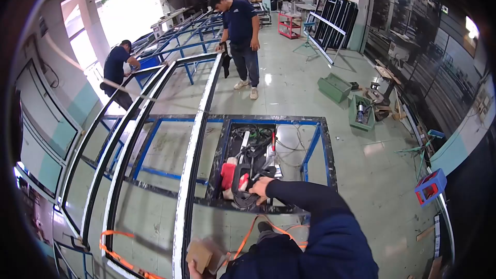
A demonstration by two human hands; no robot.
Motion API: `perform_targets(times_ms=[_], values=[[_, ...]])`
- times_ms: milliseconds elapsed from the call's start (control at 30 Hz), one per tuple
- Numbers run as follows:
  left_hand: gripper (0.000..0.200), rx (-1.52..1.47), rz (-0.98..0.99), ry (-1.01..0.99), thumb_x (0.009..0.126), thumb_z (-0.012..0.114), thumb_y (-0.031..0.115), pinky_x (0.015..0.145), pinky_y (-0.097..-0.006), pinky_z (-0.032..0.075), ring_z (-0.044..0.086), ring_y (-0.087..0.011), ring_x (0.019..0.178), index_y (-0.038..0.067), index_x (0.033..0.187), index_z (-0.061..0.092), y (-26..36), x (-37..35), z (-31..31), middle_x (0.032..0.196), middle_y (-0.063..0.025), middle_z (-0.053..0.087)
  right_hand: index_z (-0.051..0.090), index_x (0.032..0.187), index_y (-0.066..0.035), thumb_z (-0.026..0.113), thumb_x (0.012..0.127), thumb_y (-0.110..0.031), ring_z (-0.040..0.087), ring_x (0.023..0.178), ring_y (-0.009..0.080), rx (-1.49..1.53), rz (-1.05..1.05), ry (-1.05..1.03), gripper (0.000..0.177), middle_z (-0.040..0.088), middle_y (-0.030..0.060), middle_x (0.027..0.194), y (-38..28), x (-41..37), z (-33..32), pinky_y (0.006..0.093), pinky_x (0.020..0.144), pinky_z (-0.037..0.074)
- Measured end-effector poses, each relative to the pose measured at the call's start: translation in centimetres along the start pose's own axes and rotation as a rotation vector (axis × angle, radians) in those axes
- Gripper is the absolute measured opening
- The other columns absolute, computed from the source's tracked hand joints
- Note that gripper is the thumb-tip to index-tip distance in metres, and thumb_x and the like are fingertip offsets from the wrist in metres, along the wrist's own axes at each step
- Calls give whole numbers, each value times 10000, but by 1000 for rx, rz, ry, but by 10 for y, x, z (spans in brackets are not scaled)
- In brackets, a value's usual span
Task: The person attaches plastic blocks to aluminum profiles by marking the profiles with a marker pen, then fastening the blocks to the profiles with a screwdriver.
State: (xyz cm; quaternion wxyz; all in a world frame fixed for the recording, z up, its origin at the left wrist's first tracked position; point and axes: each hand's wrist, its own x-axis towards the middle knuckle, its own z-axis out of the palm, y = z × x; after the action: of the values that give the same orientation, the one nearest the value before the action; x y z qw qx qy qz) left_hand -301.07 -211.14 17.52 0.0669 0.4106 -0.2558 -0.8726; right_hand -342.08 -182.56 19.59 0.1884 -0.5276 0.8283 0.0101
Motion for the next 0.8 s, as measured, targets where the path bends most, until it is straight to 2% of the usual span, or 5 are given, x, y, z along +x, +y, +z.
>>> perform_targets(times_ms=[200, 300, 333, 567, 800], values=[[828, -114, 35, 60, 820, 732, 522, 1062, -464, 434, 437, -322, 1327, 104, 1464, 420, -6, 25, 79, 1456, -112, 463, 626, 1138, -193, 750, 730, -394, 662, 970, 241, -371, -117, 171, 472, 680, 32, 949, 122, 93, 40, 391, 874, 446], [843, 621, 518, 214, 815, 771, 459, 992, -426, 495, 522, -306, 1224, 51, 1458, 409, -42, 57, 54, 1362, -154, 535, 763, 775, -185, 560, 825, -216, 678, 879, 280, -146, 525, 234, 212, 738, 56, 938, 156, 158, 122, 429, 776, 491], [667, -70, 289, -66, 874, 593, 469, 996, -462, 492, 574, -285, 1208, 96, 1409, 454, -5, 18, 176, 1323, -100, 568, 766, 782, -190, 637, 779, -244, 674, 863, 308, -242, 257, 130, 140, 736, 51, 914, 135, 120, 58, 425, 767, 493], [668, 255, 17, -211, 878, 595, 313, 1058, -463, 438, 540, -284, 1263, 79, 1461, 369, -15, 124, 219, 1370, -110, 540, 469, 1406, -73, 672, 929, -431, 522, 1243, 225, 1843, 184, -35, 630, 546, 135, 1356, 21, 54, -2, 360, 942, 481], [554, 351, -108, -278, 996, 485, 463, 1037, -428, 446, 536, -260, 1245, 143, 1439, 395, -67, 228, 293, 1361, -81, 536, 386, 1477, -47, 719, 907, -210, 530, 1240, 190, 2011, 308, 338, 681, 555, 88, 1352, 33, 44, 38, 354, 1043, 425]])
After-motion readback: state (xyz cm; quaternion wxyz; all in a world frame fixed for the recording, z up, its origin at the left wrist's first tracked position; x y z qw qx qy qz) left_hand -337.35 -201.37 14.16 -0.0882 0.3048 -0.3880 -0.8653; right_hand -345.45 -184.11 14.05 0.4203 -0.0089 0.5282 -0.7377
